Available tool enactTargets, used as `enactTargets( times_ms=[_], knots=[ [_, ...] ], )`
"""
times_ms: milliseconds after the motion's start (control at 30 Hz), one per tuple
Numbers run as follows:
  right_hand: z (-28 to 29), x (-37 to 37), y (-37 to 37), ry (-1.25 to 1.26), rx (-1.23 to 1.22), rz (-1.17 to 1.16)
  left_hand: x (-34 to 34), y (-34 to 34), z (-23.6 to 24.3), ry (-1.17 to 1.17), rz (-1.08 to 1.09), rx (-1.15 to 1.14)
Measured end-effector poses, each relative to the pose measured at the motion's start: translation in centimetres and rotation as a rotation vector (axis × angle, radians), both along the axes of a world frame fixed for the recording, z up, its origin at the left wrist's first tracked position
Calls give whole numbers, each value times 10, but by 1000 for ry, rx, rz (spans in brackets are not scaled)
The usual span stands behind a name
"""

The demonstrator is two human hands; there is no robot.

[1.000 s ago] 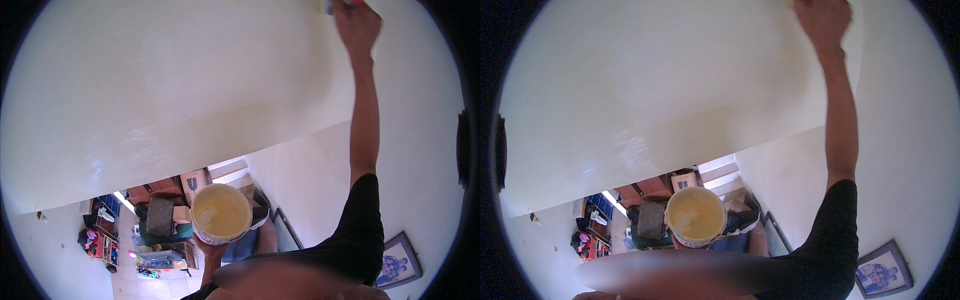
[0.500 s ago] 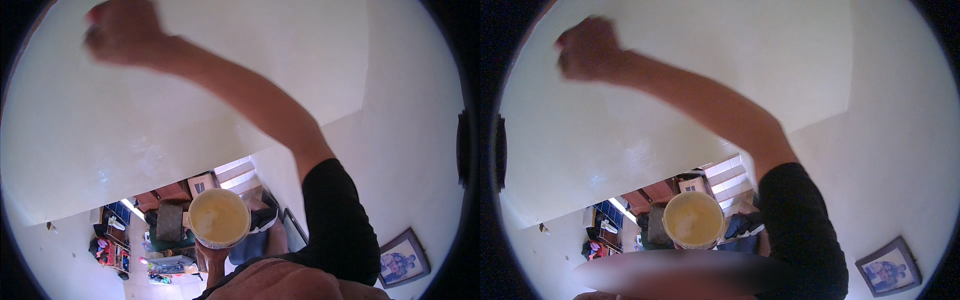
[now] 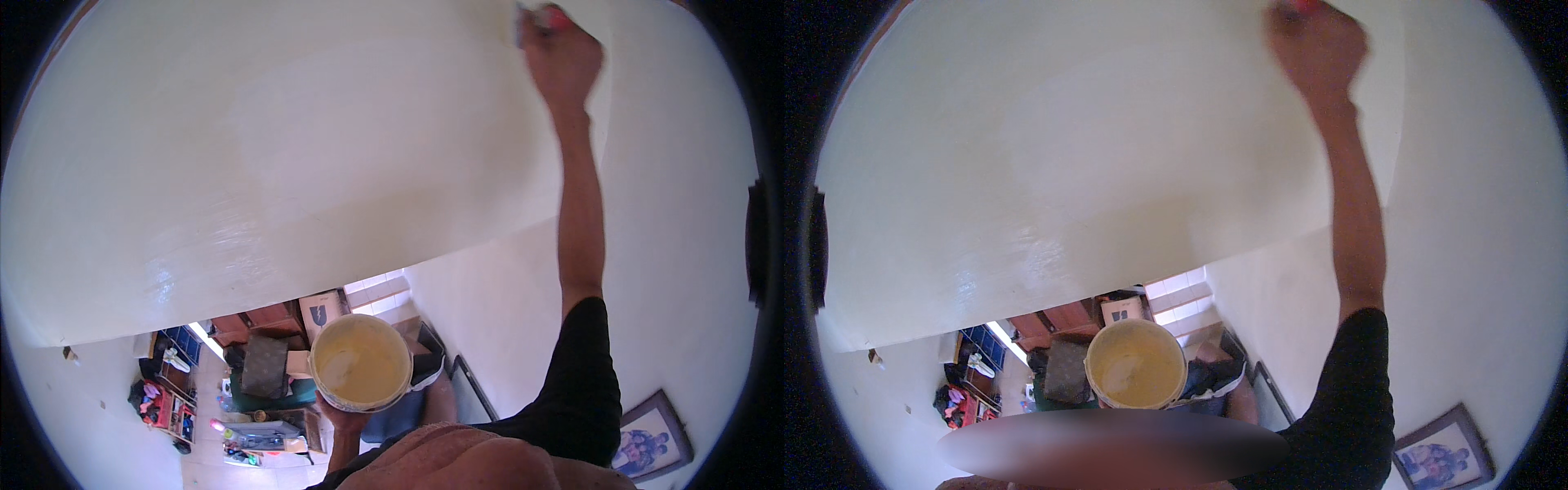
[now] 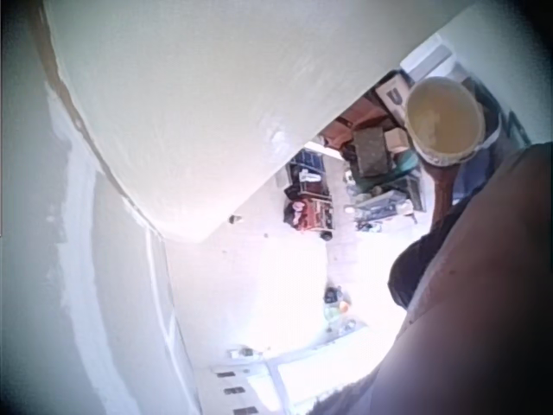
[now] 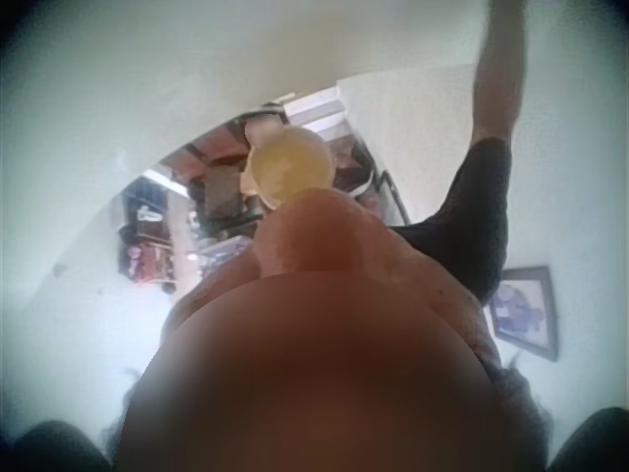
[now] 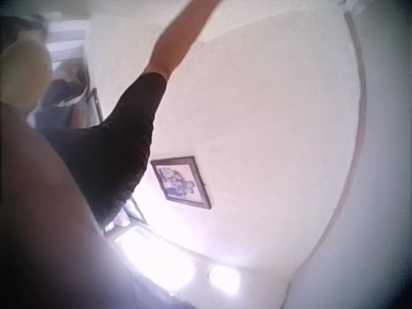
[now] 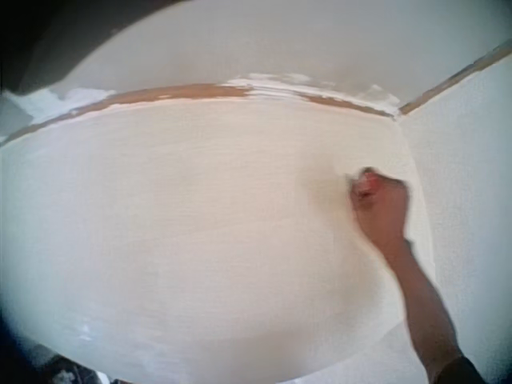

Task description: The person paints a white ceiling using a paintbrush and a bucket of paint. They repeatedly dip the brush into the bucket and apply paint to the ceiling surface in a consistent manner.

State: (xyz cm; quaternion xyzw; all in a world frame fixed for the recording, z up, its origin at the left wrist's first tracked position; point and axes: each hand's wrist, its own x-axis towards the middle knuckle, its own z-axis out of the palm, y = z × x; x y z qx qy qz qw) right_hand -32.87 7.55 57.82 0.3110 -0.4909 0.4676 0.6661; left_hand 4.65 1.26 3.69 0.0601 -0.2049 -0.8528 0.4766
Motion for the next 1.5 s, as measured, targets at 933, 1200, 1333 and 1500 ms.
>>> enactTargets(
  times_ms=[933,1200,1333,1500],
  knots=[
    [-376,109,4,207,1156,1491,-5,-7,1,-59,-37,122],
    [-398,120,23,-410,902,1594,-4,13,18,294,-95,65],
    [-404,151,32,-527,751,1592,-5,5,-27,-82,344,17],
    [-406,163,28,-489,917,1461,-6,-2,-18,-155,311,37]
  ],
)
